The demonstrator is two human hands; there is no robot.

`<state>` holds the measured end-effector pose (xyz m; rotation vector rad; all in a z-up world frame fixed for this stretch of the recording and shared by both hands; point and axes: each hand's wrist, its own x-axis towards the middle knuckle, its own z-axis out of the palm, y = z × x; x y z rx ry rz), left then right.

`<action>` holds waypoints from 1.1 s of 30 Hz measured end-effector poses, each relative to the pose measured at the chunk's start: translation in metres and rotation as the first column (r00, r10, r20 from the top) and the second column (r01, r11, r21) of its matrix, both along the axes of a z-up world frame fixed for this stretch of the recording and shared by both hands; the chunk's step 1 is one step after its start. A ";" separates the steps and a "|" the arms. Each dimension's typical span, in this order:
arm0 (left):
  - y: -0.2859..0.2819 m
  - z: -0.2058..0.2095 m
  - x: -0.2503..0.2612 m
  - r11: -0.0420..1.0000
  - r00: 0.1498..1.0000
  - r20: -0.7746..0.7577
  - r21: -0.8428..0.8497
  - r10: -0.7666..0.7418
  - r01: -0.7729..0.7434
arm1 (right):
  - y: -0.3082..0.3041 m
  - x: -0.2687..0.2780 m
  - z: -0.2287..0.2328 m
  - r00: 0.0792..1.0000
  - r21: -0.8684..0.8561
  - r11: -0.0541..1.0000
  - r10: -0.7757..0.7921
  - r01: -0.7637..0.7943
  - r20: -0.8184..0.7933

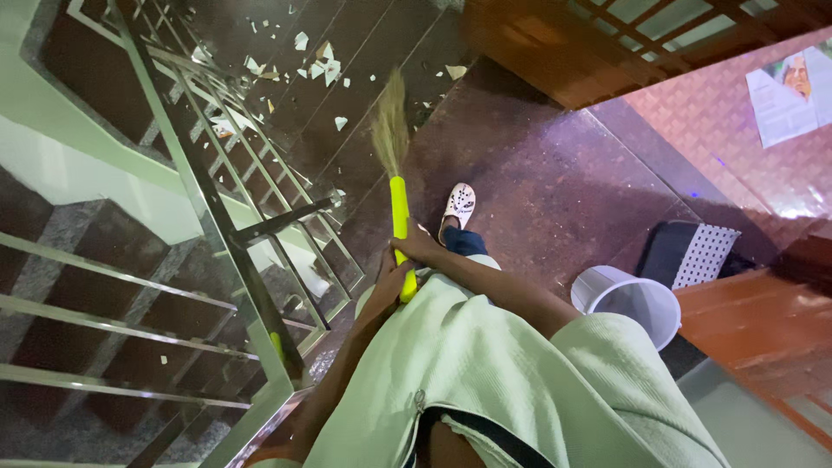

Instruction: The person sweeps white ceramic or tile fragments on a landing and stairs using a broom, moving the debris into piles and toward a corner.

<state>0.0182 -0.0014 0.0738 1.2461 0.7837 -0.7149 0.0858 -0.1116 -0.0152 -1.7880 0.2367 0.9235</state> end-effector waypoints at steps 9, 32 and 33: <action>-0.002 0.065 0.033 0.975 0.981 0.039 -0.111 -0.188 0.191 | -0.019 -0.004 0.054 0.972 -0.156 0.968 -0.212 0.195 -0.102; 0.110 -0.029 0.179 0.933 0.966 -0.035 -0.272 -0.256 0.237 | 0.092 0.140 -0.005 0.903 -0.088 0.918 -0.395 0.386 -0.167; 0.111 -0.026 0.184 0.933 0.967 -0.036 -0.276 -0.250 0.231 | 0.092 0.145 -0.005 0.904 -0.035 0.914 -0.405 0.404 -0.137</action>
